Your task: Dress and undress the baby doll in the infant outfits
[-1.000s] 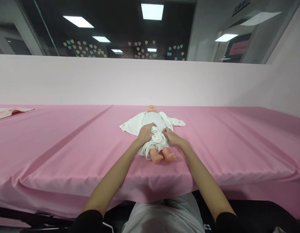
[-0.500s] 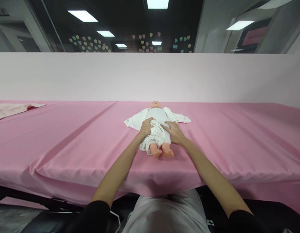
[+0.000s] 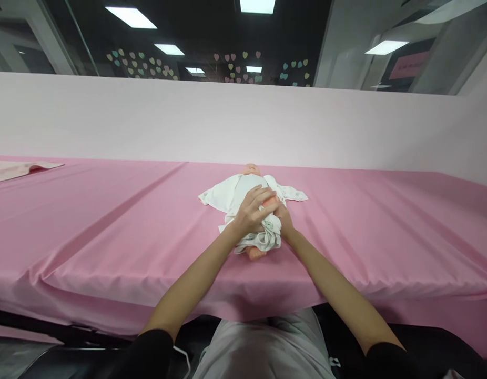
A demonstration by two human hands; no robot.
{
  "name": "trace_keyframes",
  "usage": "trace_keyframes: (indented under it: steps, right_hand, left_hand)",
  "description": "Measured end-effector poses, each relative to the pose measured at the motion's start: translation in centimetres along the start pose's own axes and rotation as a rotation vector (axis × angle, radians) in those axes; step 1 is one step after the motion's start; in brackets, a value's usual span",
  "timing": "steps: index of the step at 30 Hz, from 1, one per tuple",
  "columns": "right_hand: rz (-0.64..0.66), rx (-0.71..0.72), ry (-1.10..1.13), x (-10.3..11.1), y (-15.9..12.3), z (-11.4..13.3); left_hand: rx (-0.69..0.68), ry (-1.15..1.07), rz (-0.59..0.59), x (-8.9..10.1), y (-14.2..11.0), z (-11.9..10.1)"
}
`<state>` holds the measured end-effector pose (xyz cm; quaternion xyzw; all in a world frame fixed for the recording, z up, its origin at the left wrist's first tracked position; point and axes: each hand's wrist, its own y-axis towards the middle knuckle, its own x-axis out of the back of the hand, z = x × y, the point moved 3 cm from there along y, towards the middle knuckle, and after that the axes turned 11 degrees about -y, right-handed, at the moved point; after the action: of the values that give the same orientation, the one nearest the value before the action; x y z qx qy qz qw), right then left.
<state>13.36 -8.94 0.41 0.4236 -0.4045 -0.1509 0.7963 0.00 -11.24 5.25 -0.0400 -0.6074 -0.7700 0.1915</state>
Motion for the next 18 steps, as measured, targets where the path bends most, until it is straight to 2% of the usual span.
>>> trace_keyframes:
  steps: [2,5,8,11,15,18]
  right_hand:
    - [0.005,0.037,0.015,0.0,0.1,0.4]
    - [-0.009,0.111,0.043,0.2,0.1,0.9]
    - [-0.164,0.199,0.075,1.3,-0.1,2.1]
    - [-0.279,0.178,0.128,2.2,-0.6,4.0]
    - [-0.217,0.148,0.074,1.5,-0.9,6.4]
    - [-0.209,0.045,0.058,0.9,-0.9,6.3]
  left_hand:
    - [0.082,-0.053,0.056,-0.2,0.4,0.0]
    - [0.279,-0.145,0.093,0.1,0.4,0.5]
    - [0.372,-0.146,0.028,0.8,0.4,1.0]
    - [0.431,-0.103,-0.011,1.4,0.5,1.6]
    - [0.559,0.024,0.052,2.0,0.5,2.2]
    - [0.585,0.071,0.149,2.1,0.7,2.2]
